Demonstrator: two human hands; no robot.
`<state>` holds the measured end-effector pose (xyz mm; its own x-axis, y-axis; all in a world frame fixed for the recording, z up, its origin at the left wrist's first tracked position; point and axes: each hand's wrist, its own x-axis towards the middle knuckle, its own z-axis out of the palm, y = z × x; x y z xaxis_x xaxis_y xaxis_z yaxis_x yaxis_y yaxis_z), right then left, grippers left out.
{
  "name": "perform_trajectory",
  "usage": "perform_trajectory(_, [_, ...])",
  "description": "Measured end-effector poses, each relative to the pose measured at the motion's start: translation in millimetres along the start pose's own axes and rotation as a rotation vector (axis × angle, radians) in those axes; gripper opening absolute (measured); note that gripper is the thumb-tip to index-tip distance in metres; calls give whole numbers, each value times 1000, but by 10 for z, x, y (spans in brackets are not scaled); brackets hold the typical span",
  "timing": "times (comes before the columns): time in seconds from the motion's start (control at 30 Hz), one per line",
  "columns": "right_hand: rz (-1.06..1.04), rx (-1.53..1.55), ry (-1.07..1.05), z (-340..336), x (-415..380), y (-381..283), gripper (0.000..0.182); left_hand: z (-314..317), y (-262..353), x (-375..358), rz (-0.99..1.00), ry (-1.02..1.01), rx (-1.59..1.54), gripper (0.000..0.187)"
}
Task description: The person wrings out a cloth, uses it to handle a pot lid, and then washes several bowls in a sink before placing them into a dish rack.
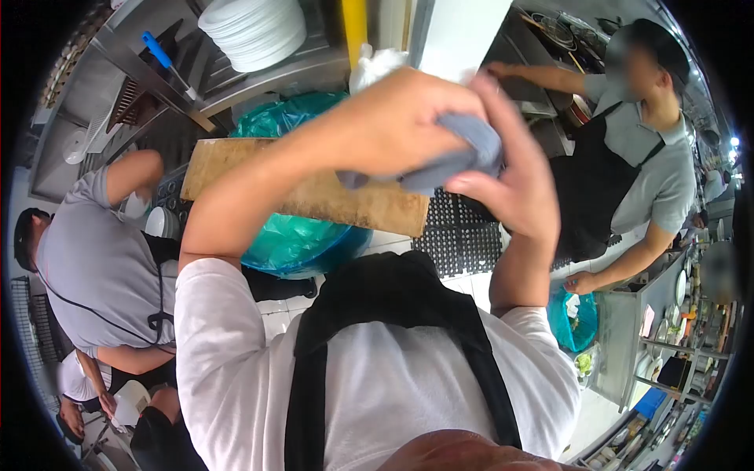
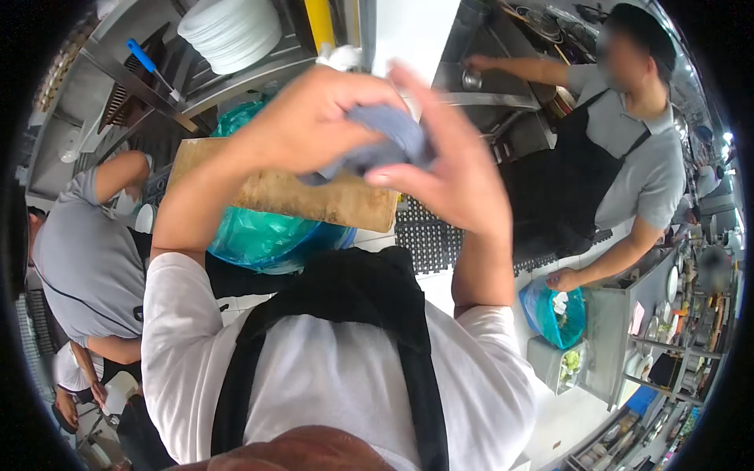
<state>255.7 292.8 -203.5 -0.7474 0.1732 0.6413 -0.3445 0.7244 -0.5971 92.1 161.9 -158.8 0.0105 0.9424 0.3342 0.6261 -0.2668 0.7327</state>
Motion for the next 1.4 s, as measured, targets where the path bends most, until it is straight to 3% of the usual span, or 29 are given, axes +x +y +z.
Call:
perform_trajectory(0.03, [256,41,-102,61,91,-106,64,-11,59,9,14,-38,52,21])
perform_trajectory(0.13, [418,-14,-15,18,44,80,29,-267,49,-123,-48,109,128,22])
perform_trajectory(0.17, [434,-42,53,-41,-15,91,21,-375,12,-206,-110,65,117,23])
perform_trajectory(0.23, [323,-80,225,-194,-104,147,18,-521,-128,-366,-241,-28,82,26])
perform_trajectory(0.3, [225,-258,316,-285,-49,6,18,-443,-381,-478,-173,-90,151,34])
perform_trajectory(0.37, [171,-378,468,-308,-19,-126,18,-427,-427,-519,-283,-159,252,32])
perform_trajectory(0.47, [67,-278,708,-562,-92,-15,15,-557,-698,-684,-183,101,356,30])
perform_trajectory(0.53, [36,-114,796,-695,-186,48,14,-727,-904,-836,-231,188,438,26])
perform_trajectory(0.63, [90,-243,785,-662,-277,58,15,-950,-1086,-1057,-344,299,587,26])
perform_trajectory(0.67, [111,-269,779,-617,-295,60,16,-1030,-1121,-1123,-298,336,654,26])
perform_trajectory(0.77, [170,-309,836,-492,-340,138,16,-1267,-1085,-1293,-419,350,309,25])
perform_trajectory(0.87, [193,-242,853,-361,-386,198,16,-1547,-1088,-1548,-473,217,-139,23])
perform_trajectory(1.0, [320,-384,783,-364,-495,423,16,-1687,-984,-1656,-511,147,-251,22])
perform_trajectory(1.1, [368,-426,713,-344,-452,536,13,-1680,-1002,-1552,-412,408,371,20])
perform_trajectory(1.17, [349,-517,694,-280,-355,373,12,-1664,-960,-1496,-304,781,600,15])
perform_trajectory(1.2, [388,-562,753,-285,-355,336,16,-1660,-867,-1492,-237,941,398,13])
perform_trajectory(1.23, [319,-452,826,-293,-393,344,17,-1673,-839,-1496,-12,1062,376,14])
perform_trajectory(1.3, [160,-233,968,-336,-462,387,20,-1565,-769,-1506,137,1248,375,14])
perform_trajectory(1.33, [224,-311,922,-240,-498,412,22,-1543,-981,-1569,118,1227,674,15])
perform_trajectory(1.37, [43,-749,685,-131,-440,454,21,-1549,-1150,-1621,52,878,1070,16])
perform_trajectory(1.4, [344,-504,275,-93,-412,452,20,-1525,-1397,-1724,-88,632,1110,15])
